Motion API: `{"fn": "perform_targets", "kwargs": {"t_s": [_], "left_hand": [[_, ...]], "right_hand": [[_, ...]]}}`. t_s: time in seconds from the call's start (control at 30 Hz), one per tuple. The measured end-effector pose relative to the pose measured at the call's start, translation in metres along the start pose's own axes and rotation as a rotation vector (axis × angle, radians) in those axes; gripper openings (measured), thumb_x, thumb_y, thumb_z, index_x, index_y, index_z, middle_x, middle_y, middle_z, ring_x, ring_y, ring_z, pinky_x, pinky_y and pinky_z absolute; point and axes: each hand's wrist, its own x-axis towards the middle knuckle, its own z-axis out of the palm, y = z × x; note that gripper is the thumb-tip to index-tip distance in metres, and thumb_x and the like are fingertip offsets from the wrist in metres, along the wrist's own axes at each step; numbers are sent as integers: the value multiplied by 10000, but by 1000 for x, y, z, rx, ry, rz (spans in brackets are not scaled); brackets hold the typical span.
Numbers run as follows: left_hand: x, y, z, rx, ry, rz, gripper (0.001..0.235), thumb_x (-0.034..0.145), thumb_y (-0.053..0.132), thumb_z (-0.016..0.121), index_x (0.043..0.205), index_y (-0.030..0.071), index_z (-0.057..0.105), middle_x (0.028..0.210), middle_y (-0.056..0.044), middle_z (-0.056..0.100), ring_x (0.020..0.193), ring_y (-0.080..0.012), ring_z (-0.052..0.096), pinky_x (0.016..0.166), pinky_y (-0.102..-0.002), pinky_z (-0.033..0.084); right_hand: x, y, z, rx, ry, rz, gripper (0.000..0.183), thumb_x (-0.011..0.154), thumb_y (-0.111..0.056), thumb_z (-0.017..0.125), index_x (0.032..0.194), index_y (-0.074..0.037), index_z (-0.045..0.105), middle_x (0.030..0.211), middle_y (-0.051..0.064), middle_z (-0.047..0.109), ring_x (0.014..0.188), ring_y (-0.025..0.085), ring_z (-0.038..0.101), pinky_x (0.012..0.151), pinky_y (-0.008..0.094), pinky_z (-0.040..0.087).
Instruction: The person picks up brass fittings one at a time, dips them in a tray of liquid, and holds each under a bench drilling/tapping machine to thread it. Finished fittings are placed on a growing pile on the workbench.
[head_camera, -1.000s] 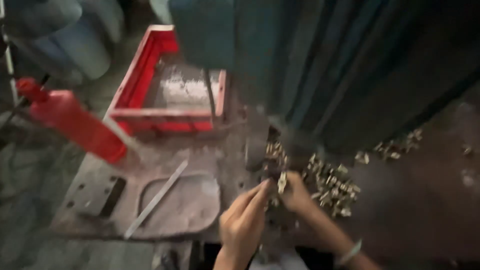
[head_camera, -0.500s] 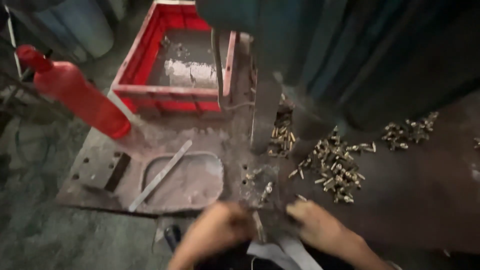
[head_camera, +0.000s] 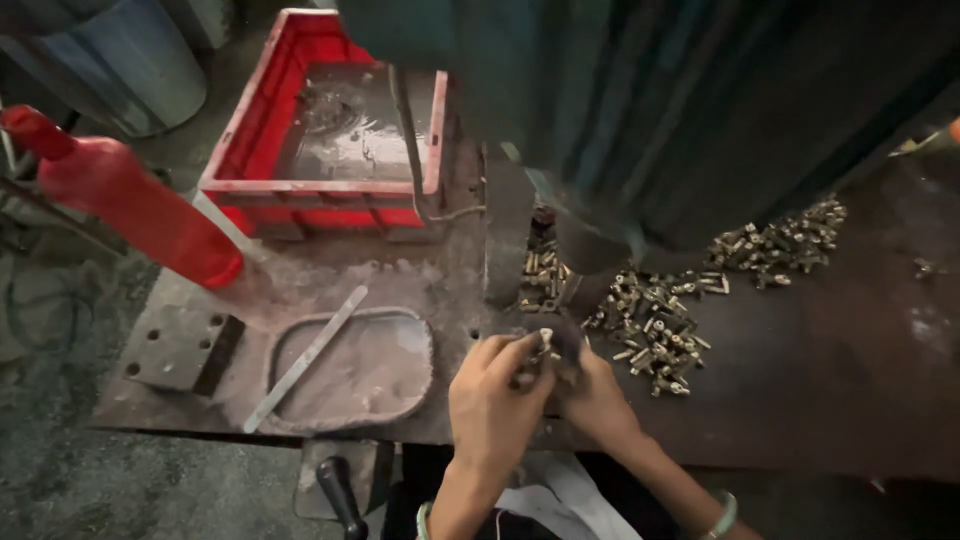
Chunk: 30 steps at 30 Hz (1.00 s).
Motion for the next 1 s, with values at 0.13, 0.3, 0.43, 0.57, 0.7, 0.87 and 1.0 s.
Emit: {"fn": "perform_targets", "kwargs": {"t_s": [0.13,0.3,0.43,0.57,0.7,0.87,1.0], "left_hand": [[23,39,-22,194,60,147,459,726,230,828,1158,111,729,1122,-101,696,1120,-324,581,925,-422,476],[17,22,-46,179,194,105,518,751,199,832,1238,102,684,1262,-133,632,1219,-356,529,1031,-457,422],[-15,-8,-40,201,63,-28,433,784,131,798,1206,134,705,1230,-99,645,1204,-347,539,1024,-456,425],[-41,-29,-11,206,-51,2,446,725,140,798,1162,130,712,1205,-96,650,1190,-362,526,996,-487,411],[-49,-17,-1,194,-167,72,442,720,164,794,1148,116,698,1231,-99,643,1217,-370,515,984,-511,402],[-62,-21,26,245,-238,177,482,718,127,731,1194,68,683,1264,-129,625,1240,-391,507,1010,-518,395],[-64,-51,92,294,-404,364,435,814,159,642,1229,29,660,1244,-164,621,1229,-403,521,1048,-533,392]], "right_hand": [[36,34,17,193,83,-388,256,857,-52,703,1103,10,671,958,88,727,862,156,658,753,334,563],[52,-43,30,640,117,-112,162,959,-104,731,931,25,637,734,42,581,612,109,563,531,285,455],[72,-53,35,850,253,-169,183,938,-182,724,1042,-38,682,617,-12,545,478,93,500,438,263,364],[60,-65,27,480,103,-58,313,961,-181,772,859,50,587,545,23,572,397,135,539,385,298,400],[32,-94,18,576,198,-22,165,936,-186,725,989,-32,704,544,-15,553,402,94,483,378,268,354],[43,-87,9,699,313,-110,341,1008,-201,719,798,-67,486,534,-14,512,413,93,484,388,264,340],[48,-69,1,620,-62,-53,295,988,-224,705,760,-77,590,516,-9,510,423,79,448,414,259,329]]}}
